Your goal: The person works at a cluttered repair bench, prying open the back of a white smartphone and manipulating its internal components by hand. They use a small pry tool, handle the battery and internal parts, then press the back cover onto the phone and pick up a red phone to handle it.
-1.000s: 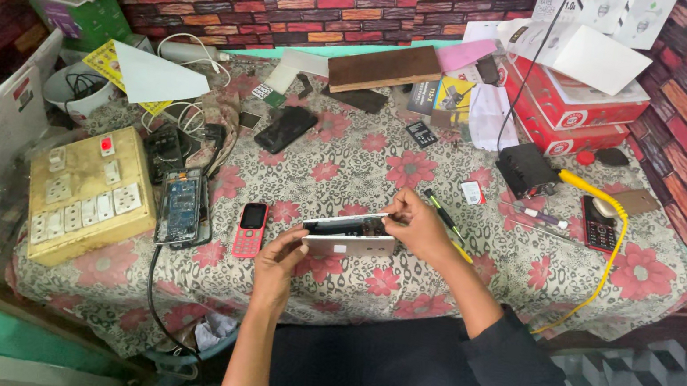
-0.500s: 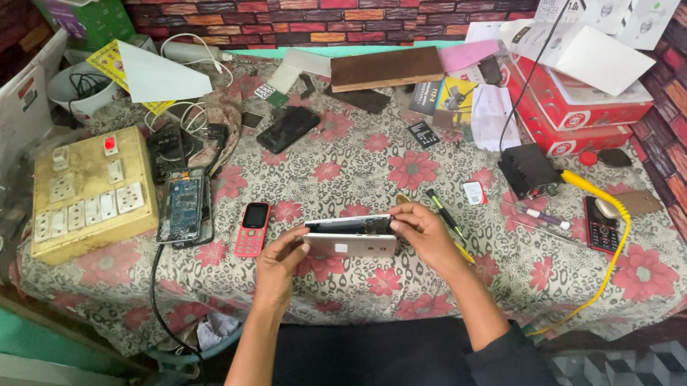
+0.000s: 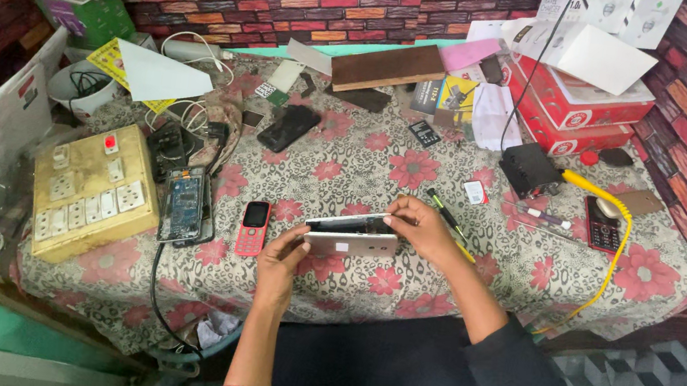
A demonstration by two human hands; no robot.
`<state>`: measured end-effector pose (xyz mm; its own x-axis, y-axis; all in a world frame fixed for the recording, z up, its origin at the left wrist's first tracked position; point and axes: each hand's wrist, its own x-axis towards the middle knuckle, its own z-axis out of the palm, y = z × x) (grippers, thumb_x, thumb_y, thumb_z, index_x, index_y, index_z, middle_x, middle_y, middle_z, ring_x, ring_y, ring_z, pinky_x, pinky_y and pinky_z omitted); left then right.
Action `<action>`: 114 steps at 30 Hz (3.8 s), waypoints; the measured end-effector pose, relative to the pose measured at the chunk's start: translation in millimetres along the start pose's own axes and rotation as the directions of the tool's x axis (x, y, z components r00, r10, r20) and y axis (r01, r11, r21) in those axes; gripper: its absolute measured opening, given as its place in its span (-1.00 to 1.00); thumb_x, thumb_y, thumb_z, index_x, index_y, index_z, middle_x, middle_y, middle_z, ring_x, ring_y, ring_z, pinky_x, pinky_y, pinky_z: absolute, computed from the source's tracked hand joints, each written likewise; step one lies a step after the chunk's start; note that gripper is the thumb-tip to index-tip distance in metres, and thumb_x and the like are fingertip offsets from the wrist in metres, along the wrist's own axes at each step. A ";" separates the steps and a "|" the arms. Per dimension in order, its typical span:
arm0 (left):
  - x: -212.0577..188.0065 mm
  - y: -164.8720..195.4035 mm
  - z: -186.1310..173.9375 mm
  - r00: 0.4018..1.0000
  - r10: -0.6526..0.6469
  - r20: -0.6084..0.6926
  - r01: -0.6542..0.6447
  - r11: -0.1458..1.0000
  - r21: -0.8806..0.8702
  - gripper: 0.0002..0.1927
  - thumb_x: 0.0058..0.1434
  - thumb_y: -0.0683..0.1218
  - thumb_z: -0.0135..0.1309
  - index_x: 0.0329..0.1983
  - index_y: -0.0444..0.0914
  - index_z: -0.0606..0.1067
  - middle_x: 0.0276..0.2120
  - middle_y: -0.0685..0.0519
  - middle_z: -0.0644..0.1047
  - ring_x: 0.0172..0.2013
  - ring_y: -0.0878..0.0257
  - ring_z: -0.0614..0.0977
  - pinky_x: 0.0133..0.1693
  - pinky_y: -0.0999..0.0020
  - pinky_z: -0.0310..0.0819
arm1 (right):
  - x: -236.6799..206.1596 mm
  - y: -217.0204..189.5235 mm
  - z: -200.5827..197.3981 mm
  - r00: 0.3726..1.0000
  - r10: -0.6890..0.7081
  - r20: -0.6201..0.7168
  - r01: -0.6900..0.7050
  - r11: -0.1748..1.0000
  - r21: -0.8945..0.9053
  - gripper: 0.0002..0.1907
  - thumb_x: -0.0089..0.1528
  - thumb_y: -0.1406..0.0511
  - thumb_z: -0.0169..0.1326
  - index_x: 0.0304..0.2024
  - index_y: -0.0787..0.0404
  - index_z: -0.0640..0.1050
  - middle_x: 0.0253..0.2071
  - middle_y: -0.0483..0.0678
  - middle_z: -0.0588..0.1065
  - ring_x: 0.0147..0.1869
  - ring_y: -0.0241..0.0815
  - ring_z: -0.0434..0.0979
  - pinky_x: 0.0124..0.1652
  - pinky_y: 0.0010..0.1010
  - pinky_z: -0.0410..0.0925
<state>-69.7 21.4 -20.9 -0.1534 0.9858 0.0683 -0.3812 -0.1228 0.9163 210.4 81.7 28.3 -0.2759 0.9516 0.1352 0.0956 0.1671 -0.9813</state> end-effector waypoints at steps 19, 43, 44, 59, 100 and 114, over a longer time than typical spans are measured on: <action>-0.6 5.2 2.2 0.996 0.076 0.052 -0.080 0.993 0.087 -0.66 0.16 -0.35 0.15 -0.01 -0.25 0.64 0.34 -0.01 0.46 0.27 0.20 0.49 0.24 0.29 0.36 | 49.5 -9.3 10.8 0.991 0.135 -0.003 -0.128 0.927 -0.354 -0.81 0.27 0.35 0.16 -0.07 0.23 0.66 -0.24 -0.05 0.67 -0.16 -0.29 0.61 -0.12 -0.39 0.44; 24.9 36.6 -14.0 0.924 0.257 -0.284 -0.263 0.965 0.018 -0.81 0.36 -0.39 0.09 -0.05 -0.32 0.58 -0.23 0.09 0.55 -0.24 0.32 0.44 -0.14 0.35 0.21 | -43.8 -2.1 -58.1 0.972 0.004 -0.236 -0.169 0.709 -0.685 -0.61 0.15 0.30 0.22 0.05 0.10 0.59 -0.17 -0.02 0.59 -0.15 -0.09 0.64 -0.12 -0.26 0.47; 26.0 37.5 -7.1 0.860 0.466 -0.209 -0.399 0.869 0.294 -0.80 0.34 -0.40 0.06 -0.07 -0.32 0.57 -0.20 0.06 0.57 -0.16 0.25 0.50 0.05 0.22 0.19 | -47.5 -2.5 -56.2 0.972 0.009 -0.233 -0.175 0.686 -0.707 -0.58 0.13 0.31 0.22 0.07 0.08 0.57 -0.17 -0.03 0.58 -0.14 -0.06 0.63 -0.11 -0.23 0.47; 25.8 7.5 83.1 0.697 0.327 0.639 -0.693 0.078 0.716 -0.42 0.13 0.02 0.20 0.13 -0.43 0.49 0.14 -0.21 0.50 0.27 -0.23 0.37 0.31 -0.13 0.11 | -55.6 -24.1 -44.4 0.976 0.042 -0.214 -0.203 0.536 -0.819 -0.71 0.26 0.20 0.16 0.04 0.03 0.59 -0.18 0.01 0.50 -0.05 0.09 0.54 -0.07 -0.08 0.39; 51.7 2.5 102.8 0.835 -0.075 0.545 -0.513 0.254 0.820 -0.21 -0.17 0.23 0.43 0.11 -0.17 0.51 0.17 0.02 0.45 0.26 0.02 0.35 0.25 -0.06 0.09 | -22.2 9.7 -64.4 0.909 0.082 -0.409 -0.374 0.596 -0.711 -0.64 0.21 0.15 0.19 0.05 0.00 0.55 -0.10 -0.12 0.56 -0.07 -0.08 0.61 -0.08 -0.18 0.42; 53.2 -11.1 94.4 0.719 0.092 0.689 -0.694 0.156 0.703 -0.32 -0.04 0.28 0.32 0.01 -0.25 0.55 0.04 -0.03 0.56 0.16 0.00 0.49 0.21 -0.06 0.23 | -19.4 22.2 -67.7 0.911 0.047 -0.410 -0.355 0.598 -0.718 -0.67 0.21 0.17 0.20 0.02 0.05 0.55 -0.14 -0.09 0.57 -0.07 -0.06 0.60 -0.08 -0.16 0.42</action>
<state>12.4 86.0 9.9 0.4833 0.7761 0.4051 0.6878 -0.6229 0.3727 282.7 84.4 13.2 0.1455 0.9804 0.1329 0.8421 -0.0522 -0.5367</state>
